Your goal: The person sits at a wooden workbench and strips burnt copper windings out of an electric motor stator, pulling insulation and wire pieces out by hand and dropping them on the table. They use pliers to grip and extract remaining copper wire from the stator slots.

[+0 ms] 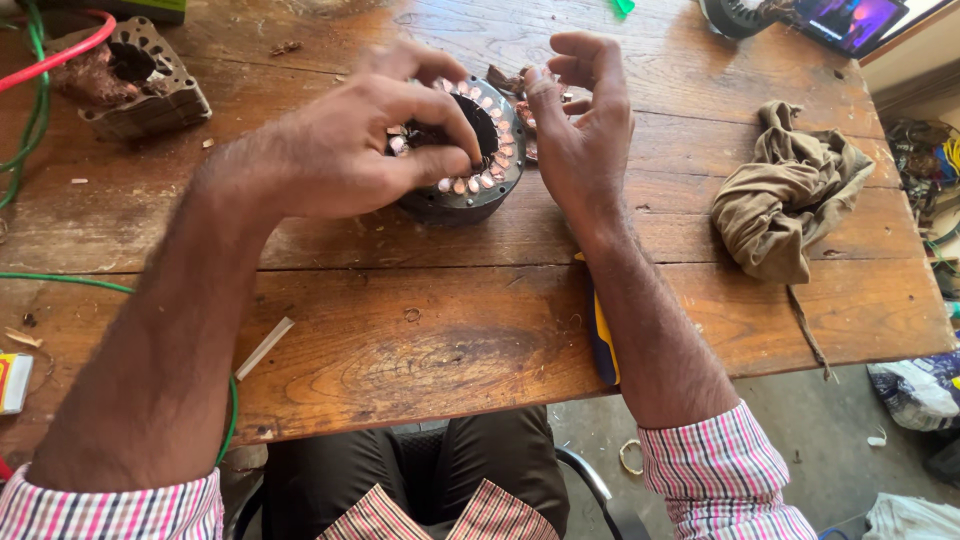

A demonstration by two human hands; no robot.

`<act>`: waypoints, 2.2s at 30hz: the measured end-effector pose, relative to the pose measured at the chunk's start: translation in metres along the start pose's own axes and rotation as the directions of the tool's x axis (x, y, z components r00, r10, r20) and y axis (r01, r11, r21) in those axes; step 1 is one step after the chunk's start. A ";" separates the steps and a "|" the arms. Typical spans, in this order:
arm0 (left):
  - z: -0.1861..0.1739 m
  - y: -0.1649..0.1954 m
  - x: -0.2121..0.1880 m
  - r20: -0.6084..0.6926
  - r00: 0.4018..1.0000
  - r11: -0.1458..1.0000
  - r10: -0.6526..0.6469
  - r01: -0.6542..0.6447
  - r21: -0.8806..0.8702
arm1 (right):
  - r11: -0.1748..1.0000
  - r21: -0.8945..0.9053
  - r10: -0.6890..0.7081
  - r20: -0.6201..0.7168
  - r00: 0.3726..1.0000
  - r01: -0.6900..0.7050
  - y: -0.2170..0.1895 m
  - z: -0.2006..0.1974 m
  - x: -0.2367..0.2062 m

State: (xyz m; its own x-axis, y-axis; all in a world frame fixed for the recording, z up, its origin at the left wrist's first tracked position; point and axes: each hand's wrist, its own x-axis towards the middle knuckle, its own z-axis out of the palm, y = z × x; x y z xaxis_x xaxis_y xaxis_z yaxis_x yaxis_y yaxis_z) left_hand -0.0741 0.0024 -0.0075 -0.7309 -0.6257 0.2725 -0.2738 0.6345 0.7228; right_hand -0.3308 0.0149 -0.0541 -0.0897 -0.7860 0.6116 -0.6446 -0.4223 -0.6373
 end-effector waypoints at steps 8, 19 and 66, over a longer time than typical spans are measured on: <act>0.010 0.016 0.002 -0.209 0.968 0.946 0.139 -0.068 0.316 | 0.998 -0.049 0.023 -0.043 0.999 -0.026 0.003 0.001 0.004; 0.025 0.016 0.009 -0.214 0.972 0.975 0.093 -0.046 0.216 | 0.996 -0.063 0.059 -0.035 0.998 -0.062 0.001 -0.005 0.005; -0.010 0.002 0.002 -0.370 0.914 0.960 -0.164 0.061 -0.274 | 0.930 -0.060 -0.362 0.037 0.931 0.364 -0.038 -0.005 -0.004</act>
State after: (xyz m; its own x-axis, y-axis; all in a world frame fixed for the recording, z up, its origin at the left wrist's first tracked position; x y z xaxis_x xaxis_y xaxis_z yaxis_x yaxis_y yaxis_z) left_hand -0.0697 -0.0021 0.0013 -0.3921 -0.8441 0.3657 -0.1365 0.4466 0.8843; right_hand -0.3102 0.0364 -0.0302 0.1781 -0.5963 0.7828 -0.6771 -0.6515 -0.3422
